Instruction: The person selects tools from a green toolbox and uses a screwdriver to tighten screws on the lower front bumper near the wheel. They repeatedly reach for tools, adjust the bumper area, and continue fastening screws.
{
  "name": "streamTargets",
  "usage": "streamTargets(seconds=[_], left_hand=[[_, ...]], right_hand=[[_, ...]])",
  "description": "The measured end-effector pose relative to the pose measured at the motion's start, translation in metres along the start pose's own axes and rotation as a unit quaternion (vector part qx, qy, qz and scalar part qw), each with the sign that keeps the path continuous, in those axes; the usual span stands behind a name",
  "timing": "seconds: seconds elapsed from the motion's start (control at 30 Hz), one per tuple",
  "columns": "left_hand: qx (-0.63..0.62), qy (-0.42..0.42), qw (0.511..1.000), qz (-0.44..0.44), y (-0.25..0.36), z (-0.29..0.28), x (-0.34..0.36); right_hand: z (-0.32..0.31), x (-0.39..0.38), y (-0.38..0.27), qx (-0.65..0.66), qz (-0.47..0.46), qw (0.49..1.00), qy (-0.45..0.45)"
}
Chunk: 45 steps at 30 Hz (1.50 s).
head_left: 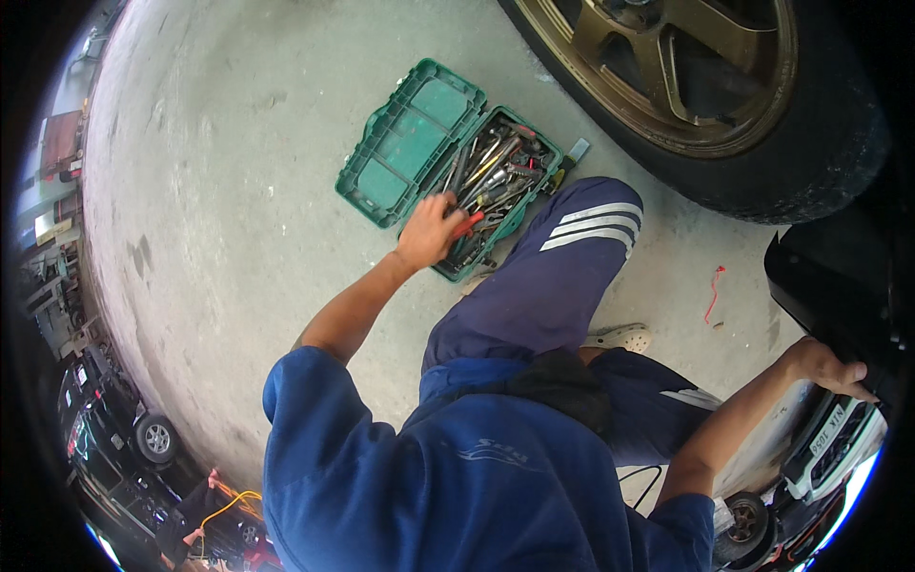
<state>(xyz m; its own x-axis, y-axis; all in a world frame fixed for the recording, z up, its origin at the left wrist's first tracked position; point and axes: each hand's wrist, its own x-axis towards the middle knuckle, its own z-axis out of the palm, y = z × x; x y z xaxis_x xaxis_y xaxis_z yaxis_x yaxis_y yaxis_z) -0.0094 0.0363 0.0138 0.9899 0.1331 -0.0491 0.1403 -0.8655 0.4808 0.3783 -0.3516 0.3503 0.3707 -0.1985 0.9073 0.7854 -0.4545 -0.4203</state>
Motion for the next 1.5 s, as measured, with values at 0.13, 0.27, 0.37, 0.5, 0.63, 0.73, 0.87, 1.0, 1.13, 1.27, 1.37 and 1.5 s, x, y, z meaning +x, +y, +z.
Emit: streamTargets(seconds=[0.13,0.27,0.37,0.5,0.63,0.73,0.87,1.0,1.13,1.27,1.37,1.5], left_hand=[[0.103,-0.033,0.990,0.093,0.019,0.026,0.003],[0.058,-0.036,0.995,0.072,0.016,0.022,0.017],[-0.052,0.040,0.997,0.050,0.003,-0.008,0.020],[-0.049,0.044,0.997,-0.029,-0.013,-0.056,0.012],[-0.054,0.030,0.996,-0.071,-0.006,-0.062,-0.002],[-0.072,-0.012,0.992,-0.105,-0.002,-0.054,-0.022],[-0.062,0.068,0.968,-0.234,-0.007,-0.045,-0.042],[-0.027,0.088,0.957,-0.274,0.013,-0.018,-0.040],[0.020,0.106,0.956,-0.274,0.040,0.010,-0.032],[-0.033,0.158,0.945,-0.285,0.039,0.007,-0.041],[-0.009,0.050,0.968,-0.247,0.037,0.004,-0.052],[0.083,-0.205,0.946,-0.238,0.047,0.025,-0.041]], right_hand=[[-0.005,0.005,0.011,0.008,-0.031,0.999,0.000],[-0.010,0.006,0.023,0.034,-0.045,0.998,-0.007],[-0.008,0.009,0.027,0.054,-0.065,0.996,-0.004],[-0.009,0.004,0.018,0.007,-0.049,0.999,-0.003],[-0.009,-0.001,0.009,-0.023,0.000,0.999,0.035],[-0.007,-0.001,0.007,-0.002,-0.008,1.000,0.027],[-0.004,0.001,0.005,0.017,-0.008,1.000,0.017],[-0.002,0.000,0.004,0.031,-0.003,0.999,0.010],[-0.003,0.002,0.009,0.051,-0.003,0.999,0.011],[-0.005,0.010,0.019,0.101,-0.060,0.993,-0.029],[-0.008,0.010,0.022,0.087,-0.059,0.994,0.012],[-0.009,0.010,0.026,0.120,-0.062,0.991,-0.016]])
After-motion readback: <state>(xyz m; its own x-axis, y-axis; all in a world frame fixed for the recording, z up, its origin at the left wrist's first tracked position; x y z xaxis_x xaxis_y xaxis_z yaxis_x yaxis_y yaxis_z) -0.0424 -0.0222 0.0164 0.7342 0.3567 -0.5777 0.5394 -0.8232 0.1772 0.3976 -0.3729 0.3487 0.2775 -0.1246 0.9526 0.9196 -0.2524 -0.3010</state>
